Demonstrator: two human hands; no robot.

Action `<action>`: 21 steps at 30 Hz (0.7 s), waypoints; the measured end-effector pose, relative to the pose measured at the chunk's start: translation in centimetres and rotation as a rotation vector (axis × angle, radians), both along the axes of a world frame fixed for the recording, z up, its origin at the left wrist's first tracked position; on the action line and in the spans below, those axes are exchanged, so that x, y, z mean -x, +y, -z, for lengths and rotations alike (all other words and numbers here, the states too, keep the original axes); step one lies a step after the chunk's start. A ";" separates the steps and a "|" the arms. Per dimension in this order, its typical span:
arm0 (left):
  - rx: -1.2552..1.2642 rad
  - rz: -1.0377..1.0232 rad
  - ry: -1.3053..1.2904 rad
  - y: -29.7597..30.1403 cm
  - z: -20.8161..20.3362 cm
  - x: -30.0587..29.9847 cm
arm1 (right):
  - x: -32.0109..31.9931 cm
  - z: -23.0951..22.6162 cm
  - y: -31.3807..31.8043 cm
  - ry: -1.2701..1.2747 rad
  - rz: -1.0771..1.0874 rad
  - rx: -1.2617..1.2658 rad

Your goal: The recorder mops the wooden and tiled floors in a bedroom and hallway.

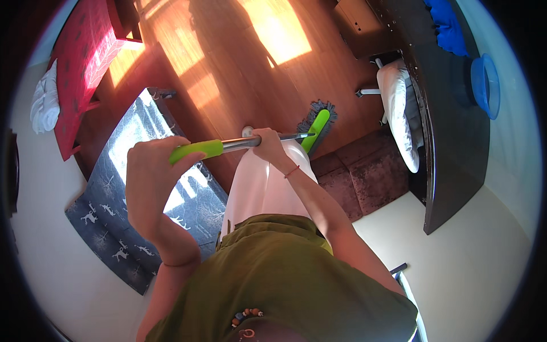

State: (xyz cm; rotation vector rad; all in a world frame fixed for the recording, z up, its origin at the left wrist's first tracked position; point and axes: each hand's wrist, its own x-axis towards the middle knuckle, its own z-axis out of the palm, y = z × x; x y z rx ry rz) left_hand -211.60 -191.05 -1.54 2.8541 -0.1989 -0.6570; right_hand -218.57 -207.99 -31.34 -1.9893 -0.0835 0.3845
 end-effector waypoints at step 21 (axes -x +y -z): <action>0.432 -0.498 0.208 0.3 15.3 7.5 | 0.2 9.8 -6.8 0.114 -0.332 0.561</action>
